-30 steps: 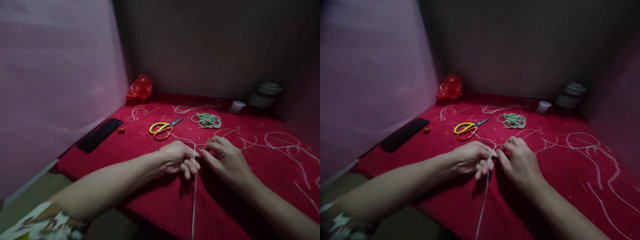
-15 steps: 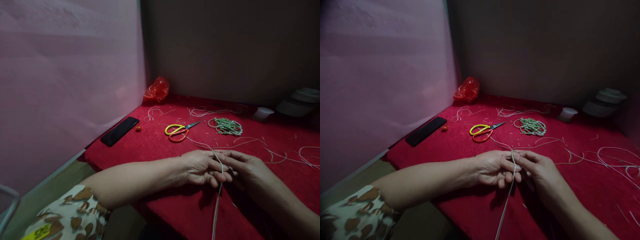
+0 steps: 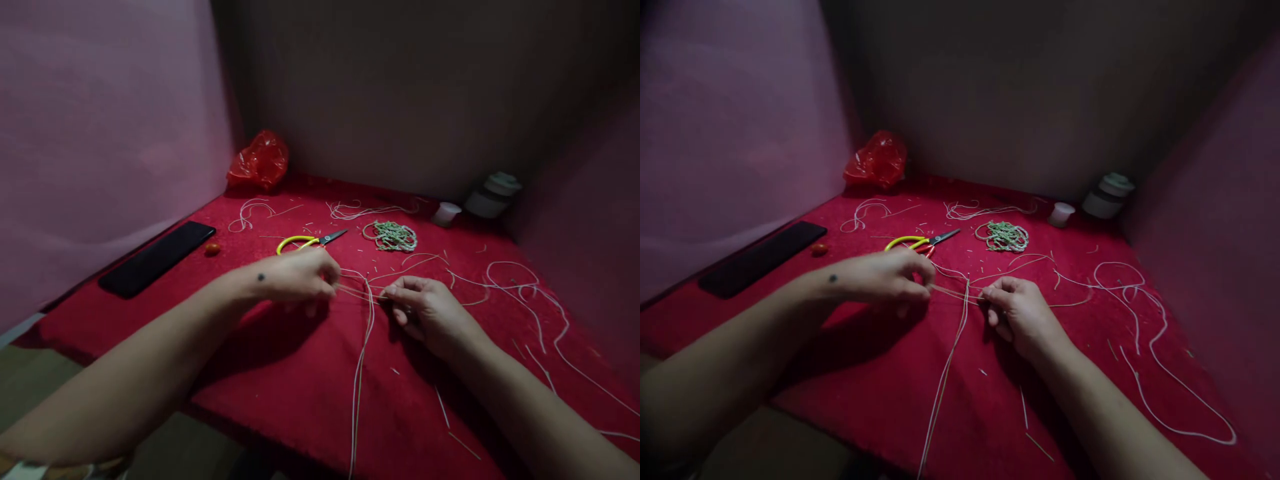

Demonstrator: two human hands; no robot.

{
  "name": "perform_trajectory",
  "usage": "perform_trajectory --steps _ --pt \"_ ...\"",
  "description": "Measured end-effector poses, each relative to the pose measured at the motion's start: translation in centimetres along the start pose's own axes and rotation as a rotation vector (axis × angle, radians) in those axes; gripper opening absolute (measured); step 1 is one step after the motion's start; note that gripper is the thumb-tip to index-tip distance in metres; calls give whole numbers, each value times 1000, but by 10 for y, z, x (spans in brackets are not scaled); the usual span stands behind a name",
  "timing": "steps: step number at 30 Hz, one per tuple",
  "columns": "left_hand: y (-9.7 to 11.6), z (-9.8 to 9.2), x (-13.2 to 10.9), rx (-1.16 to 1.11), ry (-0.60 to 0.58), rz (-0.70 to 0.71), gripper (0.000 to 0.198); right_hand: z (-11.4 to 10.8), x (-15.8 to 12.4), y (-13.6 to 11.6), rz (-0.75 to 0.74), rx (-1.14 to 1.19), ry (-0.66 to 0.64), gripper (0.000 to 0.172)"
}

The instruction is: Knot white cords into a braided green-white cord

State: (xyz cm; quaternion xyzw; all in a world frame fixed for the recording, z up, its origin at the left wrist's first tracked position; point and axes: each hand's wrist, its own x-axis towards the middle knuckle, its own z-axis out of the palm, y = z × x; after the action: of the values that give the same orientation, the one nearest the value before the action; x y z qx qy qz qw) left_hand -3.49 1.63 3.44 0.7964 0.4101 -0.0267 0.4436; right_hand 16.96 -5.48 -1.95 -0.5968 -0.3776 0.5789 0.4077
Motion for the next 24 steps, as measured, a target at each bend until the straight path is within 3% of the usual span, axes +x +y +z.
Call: perform_trajectory --steps 4,7,14,17,22,24 --pt "-6 -42 -17 -16 213 -86 16 1 1 -1 -6 -7 -9 13" --pt "-10 -55 -23 -79 307 -102 19 3 1 -1 -30 -9 -25 11" --pt "-12 -47 -27 -302 170 177 21 1 3 3 -71 -18 -16 14" --pt "-14 -54 -38 -148 200 216 26 1 3 2 -83 -22 -22 16" --pt "-29 -79 -62 274 344 35 37 2 3 0 -57 -39 -9 12" --pt "-37 -85 -68 377 448 24 44 2 4 0 -57 -35 -12 11"
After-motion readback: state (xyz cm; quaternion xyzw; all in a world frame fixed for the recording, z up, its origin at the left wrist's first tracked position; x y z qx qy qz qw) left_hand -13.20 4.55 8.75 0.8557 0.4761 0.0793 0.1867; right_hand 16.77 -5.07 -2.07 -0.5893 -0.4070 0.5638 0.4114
